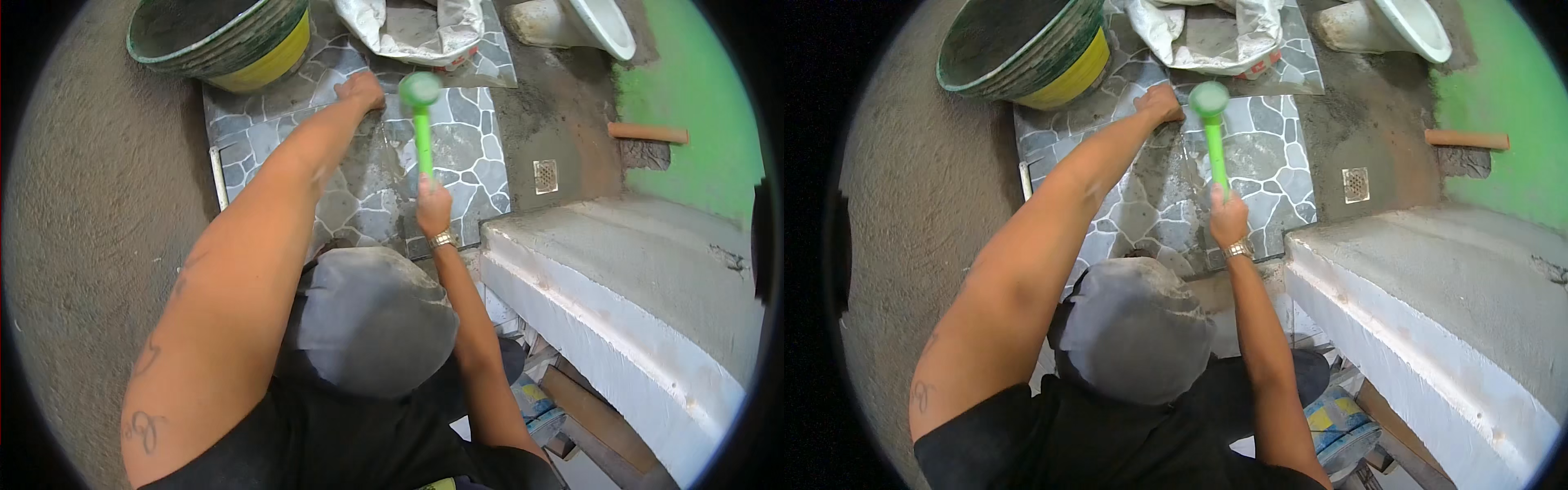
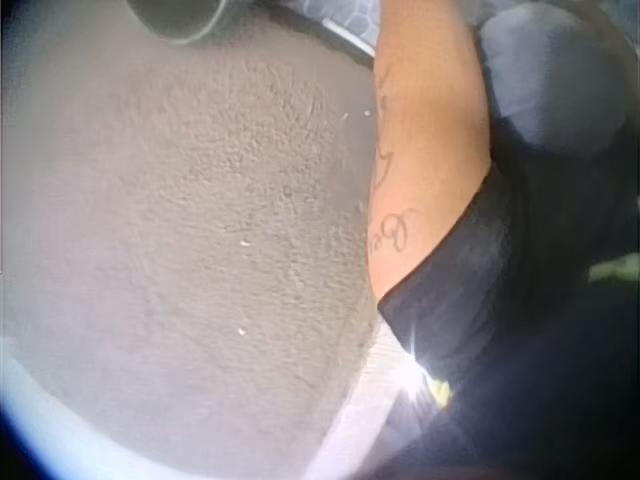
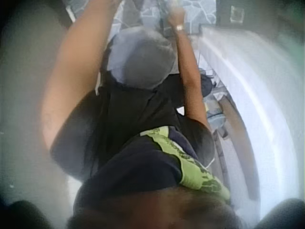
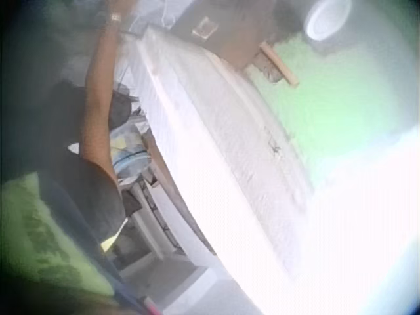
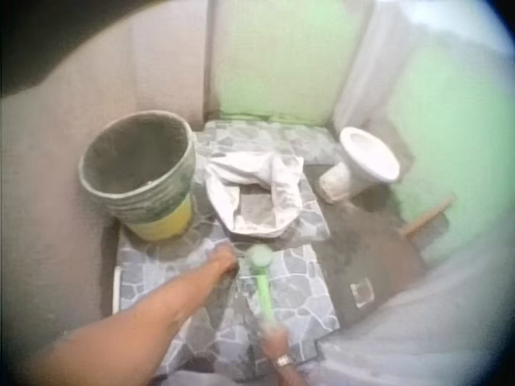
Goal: Installing ceramic tiles on a floor using mortar and a rubber mallet.
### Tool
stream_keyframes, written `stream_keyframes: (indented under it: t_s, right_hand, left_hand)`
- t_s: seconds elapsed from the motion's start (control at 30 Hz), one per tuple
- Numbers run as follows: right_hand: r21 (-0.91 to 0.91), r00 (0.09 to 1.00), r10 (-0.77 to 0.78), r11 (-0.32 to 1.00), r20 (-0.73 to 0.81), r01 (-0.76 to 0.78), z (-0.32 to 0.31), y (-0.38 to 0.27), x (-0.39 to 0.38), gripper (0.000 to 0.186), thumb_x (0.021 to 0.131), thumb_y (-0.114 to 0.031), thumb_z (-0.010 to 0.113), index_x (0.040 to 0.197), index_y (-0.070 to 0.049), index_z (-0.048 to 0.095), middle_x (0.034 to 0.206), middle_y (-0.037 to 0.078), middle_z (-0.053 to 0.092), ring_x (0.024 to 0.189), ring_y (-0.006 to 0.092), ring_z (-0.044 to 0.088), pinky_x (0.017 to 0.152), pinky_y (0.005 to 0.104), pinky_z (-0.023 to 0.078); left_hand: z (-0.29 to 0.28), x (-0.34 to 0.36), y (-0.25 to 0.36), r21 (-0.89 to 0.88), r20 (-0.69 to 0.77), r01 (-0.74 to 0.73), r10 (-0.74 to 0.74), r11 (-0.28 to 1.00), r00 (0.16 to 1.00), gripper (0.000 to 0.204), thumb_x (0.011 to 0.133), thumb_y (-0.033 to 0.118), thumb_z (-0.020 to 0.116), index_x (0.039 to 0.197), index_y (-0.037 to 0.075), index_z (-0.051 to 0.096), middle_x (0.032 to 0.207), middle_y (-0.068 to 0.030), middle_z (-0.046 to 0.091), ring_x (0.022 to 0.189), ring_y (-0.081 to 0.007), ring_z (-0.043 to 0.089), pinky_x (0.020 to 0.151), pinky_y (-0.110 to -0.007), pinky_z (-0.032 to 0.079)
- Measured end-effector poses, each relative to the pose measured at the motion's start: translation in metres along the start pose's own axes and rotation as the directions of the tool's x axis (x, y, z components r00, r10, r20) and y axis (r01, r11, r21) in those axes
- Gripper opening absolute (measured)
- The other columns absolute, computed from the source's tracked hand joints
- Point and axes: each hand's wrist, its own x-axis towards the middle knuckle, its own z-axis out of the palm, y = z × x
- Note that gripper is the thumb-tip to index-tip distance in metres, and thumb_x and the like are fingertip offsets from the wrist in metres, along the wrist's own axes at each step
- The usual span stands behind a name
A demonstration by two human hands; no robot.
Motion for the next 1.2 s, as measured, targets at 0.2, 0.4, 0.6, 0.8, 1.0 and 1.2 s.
stream_keyframes:
  t_s: [0.2, 0.4, 0.6, 0.8, 1.0, 1.2]
  right_hand:
    - [-0.185, 0.97, -0.203, 0.957, 0.131, 0.225, -0.021, 0.034, -0.025, 0.042, 0.096, -0.041, 0.057, 0.086, 0.0, 0.065, 0.068, 0.02, 0.061, 0.063, 0.036, 0.059, 0.06, 0.0451, 0.047]
    - [0.19, 0.956, 0.261, 0.94, 0.138, -0.284, -0.125, -0.01, -0.088, 0.032, 0.086, -0.033, 0.072, 0.091, -0.003, 0.066, 0.065, 0.012, 0.058, 0.059, 0.0214, 0.053, 0.058, 0.0377, 0.045]
    - [-0.283, 0.979, 0.168, 0.95, 0.115, -0.13, -0.151, 0.031, -0.136, 0.026, 0.084, -0.028, 0.072, 0.096, -0.006, 0.067, 0.082, 0.022, 0.067, 0.078, 0.0437, 0.064, 0.066, 0.0491, 0.051]
    - [-0.421, 0.926, 0.353, 0.867, 0.137, -0.268, -0.158, 0.044, -0.199, 0.026, 0.081, -0.029, 0.076, 0.097, -0.01, 0.069, 0.085, 0.018, 0.068, 0.082, 0.0405, 0.065, 0.07, 0.0475, 0.051]
    - [-0.56, 0.909, 0.175, 0.825, 0.379, 0.075, -0.207, -0.012, -0.171, 0.017, 0.076, -0.021, 0.072, 0.082, -0.011, 0.059, 0.078, 0.011, 0.061, 0.074, 0.036, 0.064, 0.062, 0.0469, 0.049]
    - [-0.632, 0.902, 0.344, 0.767, 0.261, -0.11, -0.255, -0.06, -0.197, 0.017, 0.072, -0.017, 0.071, 0.081, -0.01, 0.058, 0.079, 0.011, 0.061, 0.077, 0.0342, 0.064, 0.065, 0.0458, 0.051]
  left_hand:
    - [0.016, -0.01, -0.008, 0.034, -0.151, -0.213, 0.215, 0.977, 0.965, 0.037, 0.078, 0.03, 0.075, 0.108, 0.008, 0.073, 0.117, -0.0126, 0.071, 0.111, -0.0294, 0.067, 0.1, -0.051, 0.042]
    - [-0.023, -0.093, -0.007, -0.057, -0.167, -0.631, 0.616, 0.773, 0.77, 0.039, 0.083, 0.044, 0.074, 0.099, 0.008, 0.073, 0.099, -0.0177, 0.072, 0.098, -0.0305, 0.069, 0.084, -0.044, 0.051]
    - [-0.306, -0.154, -0.069, -0.013, -0.701, -0.777, 0.549, 0.63, 0.456, 0.04, 0.096, 0.037, 0.054, 0.083, 0.003, 0.069, 0.072, -0.0021, 0.06, 0.065, -0.0112, 0.051, 0.063, -0.03, 0.046]
    - [-0.318, 0.03, -0.121, 0.368, 0.092, -0.27, 0.254, 0.89, 0.963, 0.039, 0.092, 0.036, 0.057, 0.103, 0.002, 0.073, 0.093, -0.0145, 0.073, 0.082, -0.0197, 0.067, 0.073, -0.038, 0.053]
    - [-0.289, 0.167, -0.224, 0.508, 0.433, -0.453, 0.236, 0.733, 0.87, 0.032, 0.09, 0.022, 0.063, 0.114, 0.003, 0.072, 0.101, -0.0142, 0.073, 0.089, -0.0217, 0.068, 0.077, -0.037, 0.056]
    - [-0.259, 0.183, -0.214, 0.509, 0.433, -0.364, 0.134, 0.78, 0.892, 0.032, 0.089, 0.021, 0.064, 0.114, 0.002, 0.072, 0.101, -0.0135, 0.073, 0.089, -0.0212, 0.068, 0.077, -0.037, 0.056]
